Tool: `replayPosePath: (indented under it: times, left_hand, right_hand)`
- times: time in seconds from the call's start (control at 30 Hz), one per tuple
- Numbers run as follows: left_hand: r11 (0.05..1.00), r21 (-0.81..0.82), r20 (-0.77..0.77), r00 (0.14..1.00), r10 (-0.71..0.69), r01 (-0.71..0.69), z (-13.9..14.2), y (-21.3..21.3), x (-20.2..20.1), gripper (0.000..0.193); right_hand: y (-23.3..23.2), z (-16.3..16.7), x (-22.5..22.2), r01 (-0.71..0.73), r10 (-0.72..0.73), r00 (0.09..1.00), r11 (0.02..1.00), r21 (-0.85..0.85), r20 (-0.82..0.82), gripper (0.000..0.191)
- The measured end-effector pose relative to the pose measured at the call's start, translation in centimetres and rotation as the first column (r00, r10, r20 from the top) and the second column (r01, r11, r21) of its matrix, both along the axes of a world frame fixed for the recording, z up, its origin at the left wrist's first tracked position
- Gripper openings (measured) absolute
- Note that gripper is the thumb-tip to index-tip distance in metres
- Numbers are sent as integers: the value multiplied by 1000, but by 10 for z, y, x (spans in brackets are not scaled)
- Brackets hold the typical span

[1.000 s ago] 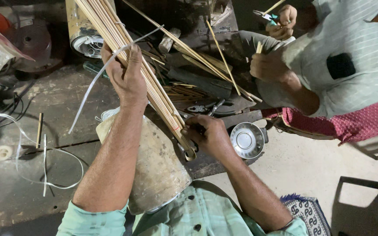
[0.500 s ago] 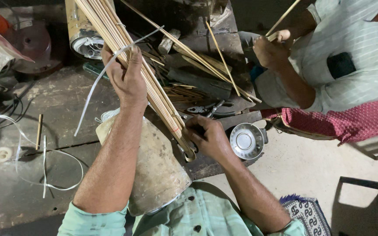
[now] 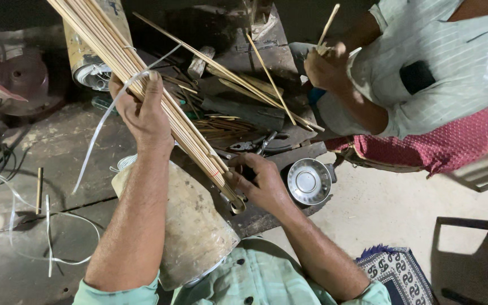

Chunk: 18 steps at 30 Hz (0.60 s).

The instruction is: The person handles a bundle of thin wooden sticks, separates them, and uses pliers to cut and arrange the sticks on a workbench. Another person is present and also works with similar sticks nearby.

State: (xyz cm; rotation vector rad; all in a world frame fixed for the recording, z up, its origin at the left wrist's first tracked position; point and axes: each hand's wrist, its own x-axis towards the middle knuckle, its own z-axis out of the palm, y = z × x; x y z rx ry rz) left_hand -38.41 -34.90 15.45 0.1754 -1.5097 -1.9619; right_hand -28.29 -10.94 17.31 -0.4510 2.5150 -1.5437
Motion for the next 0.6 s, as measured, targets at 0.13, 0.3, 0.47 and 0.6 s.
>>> replayPosePath:
  times: [0.13,0.3,0.47,0.6]
  left_hand:
    - [999,25,36,999,27,-28,3,-2,0,63]
    - [990,140,12,1000,21,-23,9,-1,1,69]
    - [964,254,148,988,39,-76,14,1,2,68]
    - [970,222,99,992,81,-101,5,-8,-1,57]
  right_hand:
    - [13,-5,7,36,-39,996,999,39,79,30]
    - [37,-28,25,157,-89,927,974,-161,365,28]
    - [57,-52,43,231,-126,912,944,-235,390,25]
    - [68,-63,60,245,-175,920,955,-167,351,25]
